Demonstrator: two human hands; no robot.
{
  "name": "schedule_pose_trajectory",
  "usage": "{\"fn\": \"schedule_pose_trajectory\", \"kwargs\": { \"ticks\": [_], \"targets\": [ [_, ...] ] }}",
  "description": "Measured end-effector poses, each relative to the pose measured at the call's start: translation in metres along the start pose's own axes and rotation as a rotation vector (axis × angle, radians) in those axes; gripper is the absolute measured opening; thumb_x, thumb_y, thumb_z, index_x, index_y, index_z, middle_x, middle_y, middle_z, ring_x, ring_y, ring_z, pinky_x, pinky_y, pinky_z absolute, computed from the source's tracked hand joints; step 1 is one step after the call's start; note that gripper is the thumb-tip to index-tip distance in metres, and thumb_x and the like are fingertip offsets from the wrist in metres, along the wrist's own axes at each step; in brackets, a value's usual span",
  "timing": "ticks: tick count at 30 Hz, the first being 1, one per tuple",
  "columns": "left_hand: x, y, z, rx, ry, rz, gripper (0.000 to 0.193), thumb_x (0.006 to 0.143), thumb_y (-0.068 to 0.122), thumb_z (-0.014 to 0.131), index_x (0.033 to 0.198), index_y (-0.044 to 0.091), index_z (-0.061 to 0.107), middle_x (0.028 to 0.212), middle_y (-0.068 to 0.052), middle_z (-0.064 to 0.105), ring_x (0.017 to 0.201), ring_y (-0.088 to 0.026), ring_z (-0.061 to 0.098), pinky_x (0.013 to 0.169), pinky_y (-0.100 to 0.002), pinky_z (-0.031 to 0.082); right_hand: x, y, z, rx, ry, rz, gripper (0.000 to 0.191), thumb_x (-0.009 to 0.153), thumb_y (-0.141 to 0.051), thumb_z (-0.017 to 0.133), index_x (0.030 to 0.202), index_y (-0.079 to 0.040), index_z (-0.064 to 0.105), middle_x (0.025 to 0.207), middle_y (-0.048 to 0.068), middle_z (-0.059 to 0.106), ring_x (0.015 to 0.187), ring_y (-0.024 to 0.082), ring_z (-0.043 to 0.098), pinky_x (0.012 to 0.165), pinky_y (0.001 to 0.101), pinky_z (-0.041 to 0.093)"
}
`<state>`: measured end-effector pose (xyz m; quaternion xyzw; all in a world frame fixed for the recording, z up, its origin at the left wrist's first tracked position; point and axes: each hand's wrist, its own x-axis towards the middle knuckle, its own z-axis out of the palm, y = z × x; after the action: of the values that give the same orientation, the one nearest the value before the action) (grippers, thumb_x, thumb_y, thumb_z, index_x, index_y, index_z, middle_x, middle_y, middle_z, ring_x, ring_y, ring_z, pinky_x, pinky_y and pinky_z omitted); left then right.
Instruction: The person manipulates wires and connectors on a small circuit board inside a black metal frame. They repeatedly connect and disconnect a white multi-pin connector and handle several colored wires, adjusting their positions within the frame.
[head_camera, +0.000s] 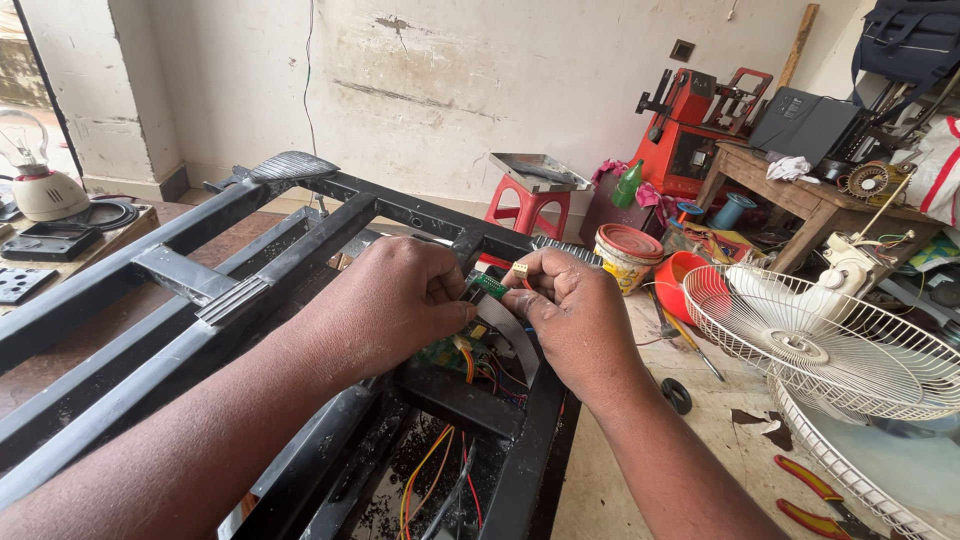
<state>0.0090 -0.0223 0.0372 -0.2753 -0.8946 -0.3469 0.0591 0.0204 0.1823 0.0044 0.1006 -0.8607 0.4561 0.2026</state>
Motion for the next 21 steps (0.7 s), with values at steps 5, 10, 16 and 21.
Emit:
{"fn": "schedule_pose_trajectory", "kwargs": {
  "ticks": [5, 10, 16, 21],
  "targets": [
    [0.0, -0.001, 0.002, 0.013, 0.011, 0.0, 0.021, 0.083, 0.025, 0.076, 0.086, 0.004, 0.074, 0.078, -0.009, 0.077, 0.07, -0.016, 0.075, 0.07, -0.033, 0.062, 0.001, 0.001, 0.001, -0.02, 0.006, 0.006, 0.011, 0.09, 0.002, 0.069, 0.098, -0.005, 0.07, 0.085, 0.001, 0.074, 0.079, 0.004, 0.067, 0.072, 0.0214, 0.055],
    [0.001, 0.0, 0.001, 0.044, -0.001, -0.036, 0.023, 0.087, 0.027, 0.075, 0.088, 0.004, 0.074, 0.078, -0.01, 0.076, 0.07, -0.018, 0.075, 0.07, -0.034, 0.062, 0.005, 0.006, 0.002, 0.143, -0.01, -0.097, 0.018, 0.089, 0.008, 0.063, 0.102, -0.002, 0.069, 0.092, 0.0, 0.073, 0.088, 0.004, 0.069, 0.083, 0.0202, 0.057],
    [-0.001, 0.0, 0.001, 0.073, -0.009, -0.099, 0.027, 0.089, 0.029, 0.071, 0.091, 0.003, 0.074, 0.078, -0.012, 0.076, 0.071, -0.019, 0.075, 0.072, -0.036, 0.061, 0.005, 0.013, -0.009, 0.273, 0.054, 0.071, 0.025, 0.089, 0.007, 0.066, 0.11, -0.002, 0.075, 0.075, 0.003, 0.065, 0.067, 0.008, 0.057, 0.07, 0.0227, 0.05],
    [0.001, 0.0, 0.002, 0.096, -0.03, -0.161, 0.028, 0.091, 0.032, 0.068, 0.094, 0.004, 0.074, 0.082, -0.012, 0.076, 0.074, -0.019, 0.075, 0.076, -0.036, 0.061, 0.008, 0.016, -0.014, 0.443, 0.003, 0.044, 0.019, 0.093, 0.004, 0.059, 0.104, 0.007, 0.074, 0.076, 0.005, 0.063, 0.065, 0.01, 0.052, 0.071, 0.0243, 0.043]
  ]
}}
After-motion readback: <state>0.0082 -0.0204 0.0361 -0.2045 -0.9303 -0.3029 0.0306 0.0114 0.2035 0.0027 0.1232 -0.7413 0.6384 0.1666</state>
